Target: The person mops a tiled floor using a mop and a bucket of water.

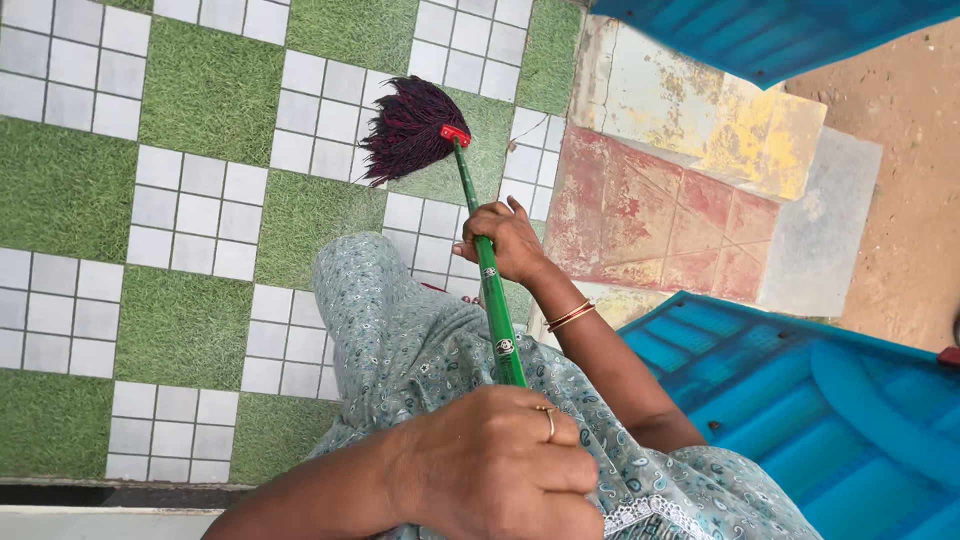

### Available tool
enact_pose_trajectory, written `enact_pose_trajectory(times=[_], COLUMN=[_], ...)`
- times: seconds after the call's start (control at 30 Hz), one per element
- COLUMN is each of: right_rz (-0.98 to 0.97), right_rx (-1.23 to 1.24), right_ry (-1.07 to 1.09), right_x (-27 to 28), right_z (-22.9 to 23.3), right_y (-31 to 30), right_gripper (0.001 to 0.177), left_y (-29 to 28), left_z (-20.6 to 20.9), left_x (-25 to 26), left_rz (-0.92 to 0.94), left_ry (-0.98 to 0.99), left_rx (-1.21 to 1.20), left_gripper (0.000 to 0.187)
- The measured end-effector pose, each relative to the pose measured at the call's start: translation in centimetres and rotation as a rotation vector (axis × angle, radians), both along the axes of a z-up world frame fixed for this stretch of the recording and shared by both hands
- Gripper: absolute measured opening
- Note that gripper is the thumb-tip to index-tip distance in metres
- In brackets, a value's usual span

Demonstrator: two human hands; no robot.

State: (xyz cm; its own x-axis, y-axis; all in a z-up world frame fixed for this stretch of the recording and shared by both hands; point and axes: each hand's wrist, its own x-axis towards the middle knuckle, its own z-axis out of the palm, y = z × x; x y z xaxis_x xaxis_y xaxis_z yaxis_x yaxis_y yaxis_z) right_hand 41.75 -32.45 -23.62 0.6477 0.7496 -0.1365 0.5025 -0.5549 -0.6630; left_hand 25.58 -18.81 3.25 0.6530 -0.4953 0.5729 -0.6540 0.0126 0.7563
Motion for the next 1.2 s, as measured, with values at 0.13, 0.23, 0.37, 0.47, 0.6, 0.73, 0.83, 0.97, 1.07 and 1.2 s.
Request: enact_pose_trajectory(times=[0.13, 0.23, 0.37, 0.47, 0.6, 0.73, 0.83, 0.97, 1.07, 1.2], right_rz=[-0.199, -0.254, -0.289, -0.462, -0.506, -0.565, -0.643, -0.719, -0.767, -0.8], right_rx=[0.1, 0.203, 0.555, 0.572, 0.632, 0.707, 0.72, 0.708, 0.691, 0.717], right_ry=[0.007, 0.016, -0.095, -0.161, -0.244, -0.216, -0.23, -0.262, -0.268, -0.268], right_x=[0.9, 0.7, -2.1, -2.7, -4.1, -4.8, -5.4, -6.5, -7.2, -8.1], right_z=[2.1, 5.5, 6.3, 5.1, 4.0, 3.1, 2.5, 1.8, 1.3, 0.7], right_y=[-0.5, 1.3, 6.4, 10.2, 13.5, 16.1, 17.0, 17.0, 17.1, 16.0], right_gripper=[0.022, 0.036, 0.028, 0.038, 0.038, 0.037, 0.036, 0.036, 0.037, 0.038], left_y=[0.9, 3.4, 7.7, 9.8, 13.4, 16.1, 16.5, 16.8, 16.4, 14.5], left_z=[-0.6, -0.9, -1.4, -1.5, -1.5, -2.0, -2.7, -4.0, -4.8, -4.3], left_x=[4.0, 5.8, 7.0, 7.4, 7.0, 6.9, 6.6, 6.1, 5.7, 5.4], left_rz=[-0.129, -0.102, -0.095, -0.189, -0.237, -0.309, -0.381, -0.532, -0.623, -0.71], left_ry=[0.062, 0.038, 0.073, 0.053, 0.036, 0.025, 0.017, 0.025, 0.152, 0.038], left_rx=[-0.033, -0.082, -0.153, -0.178, -0.189, -0.165, -0.186, -0.161, 0.009, 0.023], left_gripper=[0.046, 0.05, 0.042, 0.046, 0.051, 0.048, 0.046, 0.053, 0.028, 0.036])
